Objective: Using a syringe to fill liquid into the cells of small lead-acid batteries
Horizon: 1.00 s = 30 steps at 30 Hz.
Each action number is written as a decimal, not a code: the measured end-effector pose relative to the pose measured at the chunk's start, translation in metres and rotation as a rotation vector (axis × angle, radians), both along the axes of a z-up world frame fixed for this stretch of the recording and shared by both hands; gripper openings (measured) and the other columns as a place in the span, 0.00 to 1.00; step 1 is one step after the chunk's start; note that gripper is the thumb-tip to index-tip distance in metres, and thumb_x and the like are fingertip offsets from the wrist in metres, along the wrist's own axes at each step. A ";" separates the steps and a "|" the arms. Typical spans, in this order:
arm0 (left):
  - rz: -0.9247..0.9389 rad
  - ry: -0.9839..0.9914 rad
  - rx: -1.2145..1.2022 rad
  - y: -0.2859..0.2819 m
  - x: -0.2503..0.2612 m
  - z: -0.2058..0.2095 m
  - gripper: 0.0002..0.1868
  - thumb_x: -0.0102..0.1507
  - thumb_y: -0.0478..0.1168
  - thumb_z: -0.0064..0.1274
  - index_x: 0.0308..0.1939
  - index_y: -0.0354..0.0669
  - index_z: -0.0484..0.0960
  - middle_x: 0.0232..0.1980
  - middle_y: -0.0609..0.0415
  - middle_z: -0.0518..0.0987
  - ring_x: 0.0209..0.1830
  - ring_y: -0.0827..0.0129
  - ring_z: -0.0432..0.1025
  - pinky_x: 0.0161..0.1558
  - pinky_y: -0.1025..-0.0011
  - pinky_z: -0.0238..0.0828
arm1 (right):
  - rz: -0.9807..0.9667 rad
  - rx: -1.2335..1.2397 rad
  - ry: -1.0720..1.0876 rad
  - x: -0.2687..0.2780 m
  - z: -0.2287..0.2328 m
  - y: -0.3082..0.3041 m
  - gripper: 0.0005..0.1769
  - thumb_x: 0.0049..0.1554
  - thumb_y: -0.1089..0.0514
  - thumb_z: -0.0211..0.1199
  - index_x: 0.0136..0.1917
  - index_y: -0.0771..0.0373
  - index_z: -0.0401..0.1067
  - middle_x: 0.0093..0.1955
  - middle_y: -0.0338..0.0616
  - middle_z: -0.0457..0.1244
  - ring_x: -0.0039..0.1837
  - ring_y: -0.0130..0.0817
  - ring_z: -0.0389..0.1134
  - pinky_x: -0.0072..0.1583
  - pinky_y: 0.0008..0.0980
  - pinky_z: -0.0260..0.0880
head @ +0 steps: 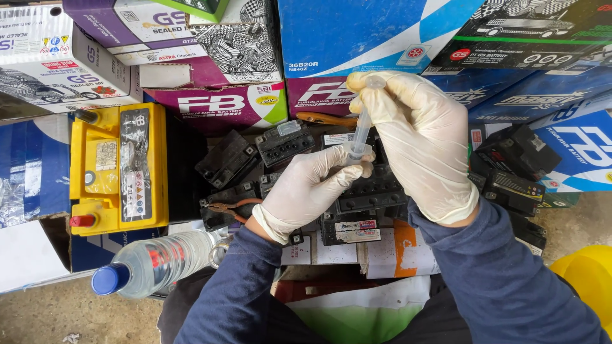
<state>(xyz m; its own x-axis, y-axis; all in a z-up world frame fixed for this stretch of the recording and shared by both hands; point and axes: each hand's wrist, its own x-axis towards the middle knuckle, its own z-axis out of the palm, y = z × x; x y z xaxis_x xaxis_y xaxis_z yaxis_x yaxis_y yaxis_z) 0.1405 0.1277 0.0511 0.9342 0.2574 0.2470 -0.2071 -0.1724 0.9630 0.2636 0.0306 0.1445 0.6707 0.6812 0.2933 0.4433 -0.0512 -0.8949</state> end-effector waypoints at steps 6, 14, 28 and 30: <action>-0.028 -0.026 -0.123 -0.001 -0.001 0.001 0.16 0.73 0.42 0.46 0.61 0.38 0.78 0.49 0.55 0.82 0.52 0.74 0.74 0.62 0.72 0.73 | 0.137 0.049 0.157 0.003 -0.004 -0.010 0.09 0.67 0.64 0.56 0.61 0.64 0.70 0.64 0.46 0.67 0.66 0.32 0.71 0.71 0.28 0.74; 0.089 -0.019 0.032 -0.006 -0.001 0.006 0.16 0.70 0.44 0.50 0.56 0.38 0.82 0.56 0.54 0.84 0.56 0.74 0.75 0.62 0.70 0.72 | 0.167 -0.299 -0.046 -0.002 0.008 -0.029 0.14 0.61 0.66 0.58 0.59 0.61 0.77 0.59 0.40 0.71 0.54 0.26 0.73 0.60 0.23 0.74; 0.690 -0.171 -0.366 -0.114 -0.069 0.031 0.09 0.69 0.39 0.44 0.41 0.40 0.79 0.37 0.53 0.78 0.37 0.69 0.74 0.44 0.71 0.73 | -0.278 0.253 0.210 -0.051 -0.017 -0.092 0.13 0.67 0.74 0.57 0.63 0.66 0.71 0.56 0.53 0.69 0.58 0.39 0.75 0.65 0.33 0.82; 0.683 -0.122 -0.549 -0.133 -0.076 0.016 0.12 0.70 0.44 0.45 0.43 0.40 0.79 0.35 0.53 0.79 0.35 0.70 0.74 0.43 0.71 0.73 | -0.321 0.265 0.283 -0.071 -0.028 -0.098 0.11 0.66 0.73 0.57 0.61 0.67 0.71 0.55 0.54 0.69 0.58 0.39 0.76 0.66 0.33 0.82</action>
<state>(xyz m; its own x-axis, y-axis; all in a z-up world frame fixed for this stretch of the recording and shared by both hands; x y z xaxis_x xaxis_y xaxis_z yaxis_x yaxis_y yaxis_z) 0.0648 -0.0056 0.0670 0.5085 0.8610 0.0126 -0.3348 0.1843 0.9241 0.1928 -0.0674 0.1161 0.9126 0.3541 0.2041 0.1801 0.1000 -0.9786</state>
